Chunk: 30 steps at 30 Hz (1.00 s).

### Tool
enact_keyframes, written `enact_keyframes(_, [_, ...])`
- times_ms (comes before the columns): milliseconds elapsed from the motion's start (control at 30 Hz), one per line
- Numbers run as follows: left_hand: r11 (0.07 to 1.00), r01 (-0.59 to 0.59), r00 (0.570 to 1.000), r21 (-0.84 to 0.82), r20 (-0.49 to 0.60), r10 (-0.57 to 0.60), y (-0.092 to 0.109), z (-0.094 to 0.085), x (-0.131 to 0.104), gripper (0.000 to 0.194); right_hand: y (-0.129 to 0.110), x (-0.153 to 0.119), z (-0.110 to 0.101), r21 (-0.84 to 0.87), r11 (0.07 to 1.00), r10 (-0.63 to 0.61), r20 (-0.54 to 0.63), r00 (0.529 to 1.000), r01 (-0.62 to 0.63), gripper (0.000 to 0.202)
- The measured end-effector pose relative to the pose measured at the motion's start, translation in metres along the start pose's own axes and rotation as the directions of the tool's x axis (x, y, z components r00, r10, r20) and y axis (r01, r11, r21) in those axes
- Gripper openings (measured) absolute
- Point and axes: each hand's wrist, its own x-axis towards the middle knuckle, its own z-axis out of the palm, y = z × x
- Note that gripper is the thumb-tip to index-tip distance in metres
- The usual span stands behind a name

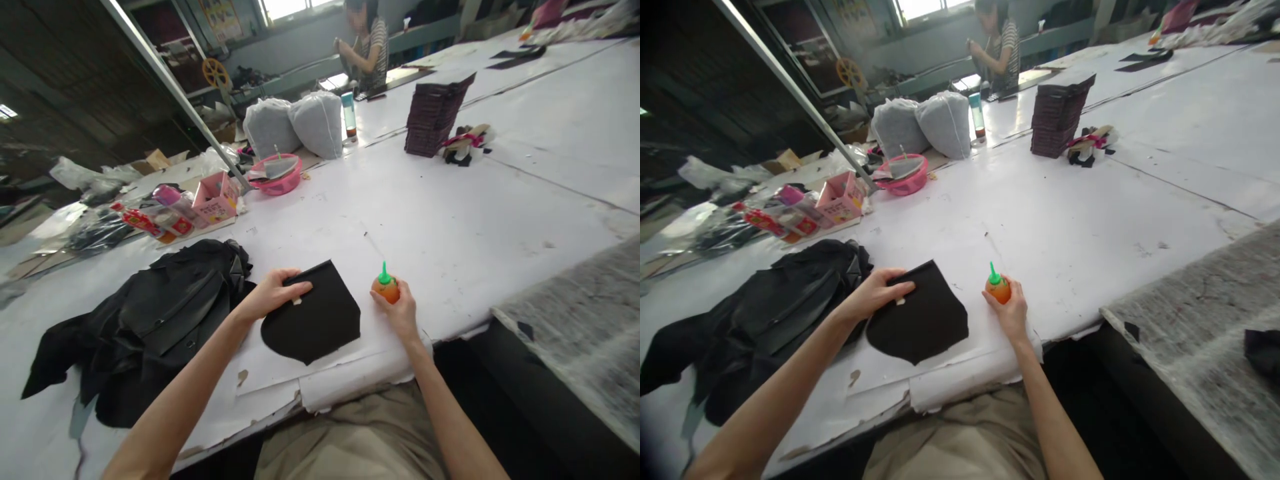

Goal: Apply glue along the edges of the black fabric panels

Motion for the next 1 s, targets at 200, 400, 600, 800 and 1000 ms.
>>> enact_keyframes(200, [0.884,-0.074,0.986,0.462,-0.100,0.135,-0.078,0.021,0.074,0.037,-0.003,-0.001,-0.004,0.036,0.995,0.087,0.047,0.995,-0.089,0.063])
enact_keyframes(400, [0.713,-0.030,0.910,0.700,-0.276,0.309,-0.099,0.035,0.073,0.029,-0.008,-0.001,-0.006,0.140,0.979,0.132,0.126,0.983,-0.150,0.049])
enact_keyframes(600, [0.683,-0.110,0.825,0.722,-0.317,0.468,-0.096,0.063,0.052,0.020,-0.017,0.001,-0.018,0.230,0.947,0.181,0.197,0.964,-0.225,0.052])
enact_keyframes(800, [0.656,-0.188,0.857,0.731,-0.204,0.473,-0.108,0.079,0.045,0.053,-0.040,-0.008,-0.040,0.222,0.756,0.445,0.515,0.733,-0.616,0.055])
enact_keyframes(1000, [0.677,-0.186,0.847,0.712,-0.233,0.477,-0.117,0.078,0.046,0.052,-0.058,-0.023,-0.052,0.035,0.655,0.506,0.722,0.472,-0.755,0.052])
